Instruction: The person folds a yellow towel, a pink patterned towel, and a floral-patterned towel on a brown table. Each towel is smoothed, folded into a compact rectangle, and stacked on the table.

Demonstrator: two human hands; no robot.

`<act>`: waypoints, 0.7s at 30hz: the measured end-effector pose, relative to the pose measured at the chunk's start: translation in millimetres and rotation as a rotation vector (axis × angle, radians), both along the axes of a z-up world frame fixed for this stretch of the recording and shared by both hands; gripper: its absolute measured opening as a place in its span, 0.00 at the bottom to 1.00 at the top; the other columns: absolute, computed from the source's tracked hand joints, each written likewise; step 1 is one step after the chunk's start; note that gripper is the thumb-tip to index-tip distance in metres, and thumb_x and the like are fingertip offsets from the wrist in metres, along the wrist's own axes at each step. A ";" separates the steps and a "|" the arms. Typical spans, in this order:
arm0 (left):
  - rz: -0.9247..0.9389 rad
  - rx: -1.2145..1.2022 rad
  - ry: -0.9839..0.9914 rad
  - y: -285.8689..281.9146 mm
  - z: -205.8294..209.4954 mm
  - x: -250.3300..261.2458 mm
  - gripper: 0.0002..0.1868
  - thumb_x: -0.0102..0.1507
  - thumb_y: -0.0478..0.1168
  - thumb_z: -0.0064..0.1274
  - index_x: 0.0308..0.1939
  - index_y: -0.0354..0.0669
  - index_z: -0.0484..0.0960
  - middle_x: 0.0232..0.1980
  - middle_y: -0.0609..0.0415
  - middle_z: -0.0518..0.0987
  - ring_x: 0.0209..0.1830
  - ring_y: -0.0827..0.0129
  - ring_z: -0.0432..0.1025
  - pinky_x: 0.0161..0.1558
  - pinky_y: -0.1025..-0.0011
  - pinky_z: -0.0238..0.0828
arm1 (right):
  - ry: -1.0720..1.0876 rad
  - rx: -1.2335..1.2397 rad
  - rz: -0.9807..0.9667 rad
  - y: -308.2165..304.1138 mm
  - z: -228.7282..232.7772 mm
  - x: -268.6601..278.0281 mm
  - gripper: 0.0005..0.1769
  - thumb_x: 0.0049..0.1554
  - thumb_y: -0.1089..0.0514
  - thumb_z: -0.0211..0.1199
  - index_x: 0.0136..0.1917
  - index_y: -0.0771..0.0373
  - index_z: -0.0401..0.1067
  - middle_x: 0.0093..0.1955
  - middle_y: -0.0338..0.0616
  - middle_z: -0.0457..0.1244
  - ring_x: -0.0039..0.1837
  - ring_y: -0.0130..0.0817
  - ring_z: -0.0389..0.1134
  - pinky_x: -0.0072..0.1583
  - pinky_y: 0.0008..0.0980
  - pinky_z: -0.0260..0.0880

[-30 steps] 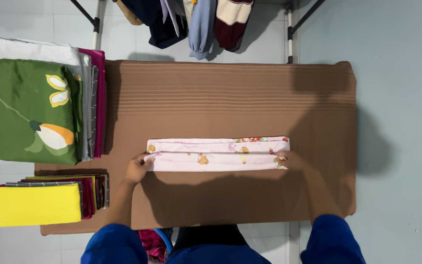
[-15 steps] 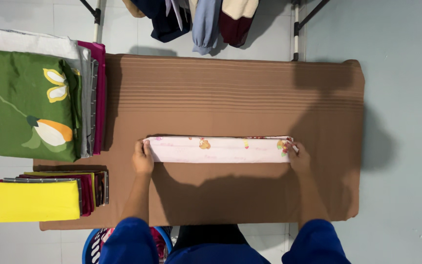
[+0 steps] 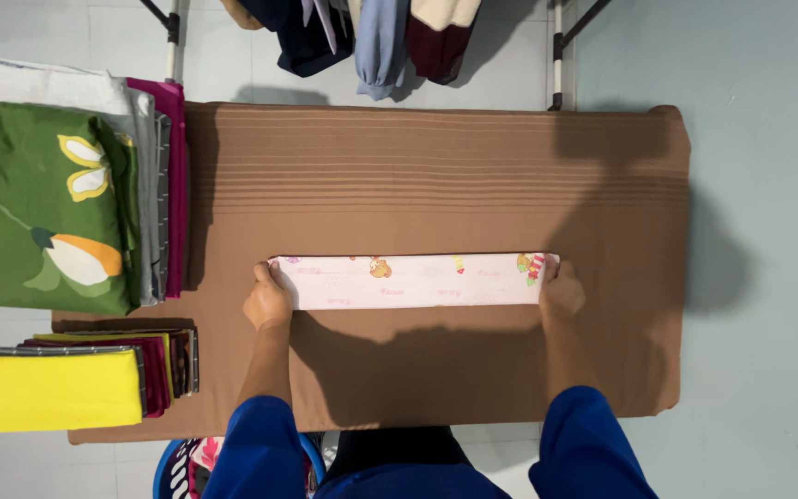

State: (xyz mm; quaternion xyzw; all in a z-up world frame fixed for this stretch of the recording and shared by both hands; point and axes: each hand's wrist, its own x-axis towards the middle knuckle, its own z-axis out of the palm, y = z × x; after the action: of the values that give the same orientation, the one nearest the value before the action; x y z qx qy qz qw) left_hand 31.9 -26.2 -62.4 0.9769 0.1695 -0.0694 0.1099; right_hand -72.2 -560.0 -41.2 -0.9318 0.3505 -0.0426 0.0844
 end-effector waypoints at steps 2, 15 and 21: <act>-0.003 -0.024 -0.022 -2.3 5.8 1.9 0.19 0.75 0.57 0.36 0.56 0.49 0.71 0.35 0.42 0.83 0.31 0.41 0.79 0.32 0.46 0.73 | -0.035 -0.008 -0.029 1.3 0.0 0.1 0.26 0.68 0.36 0.53 0.43 0.58 0.70 0.37 0.56 0.68 0.40 0.61 0.70 0.43 0.59 0.69; -0.777 -0.177 -0.029 -119.5 19.9 -45.0 0.32 0.58 0.38 0.49 0.68 0.49 0.71 0.76 0.44 0.65 0.78 0.47 0.53 0.78 0.48 0.42 | -0.401 0.225 0.677 190.3 0.5 18.8 0.29 0.68 0.59 0.46 0.79 0.72 0.55 0.81 0.63 0.49 0.84 0.60 0.44 0.81 0.58 0.41; -0.785 -0.129 -0.167 -144.4 13.1 -45.3 0.30 0.68 0.53 0.44 0.76 0.69 0.63 0.81 0.59 0.55 0.81 0.57 0.46 0.74 0.34 0.33 | -0.058 0.236 0.650 234.3 0.5 32.0 0.34 0.65 0.45 0.50 0.80 0.61 0.56 0.83 0.46 0.48 0.84 0.45 0.46 0.78 0.65 0.33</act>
State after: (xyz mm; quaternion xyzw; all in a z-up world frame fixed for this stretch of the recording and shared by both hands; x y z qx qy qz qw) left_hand -13.4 -170.6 -49.3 0.9608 -0.2306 -0.0368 0.1494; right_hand -40.2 -325.8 -40.6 -0.9769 0.0352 0.0010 0.2107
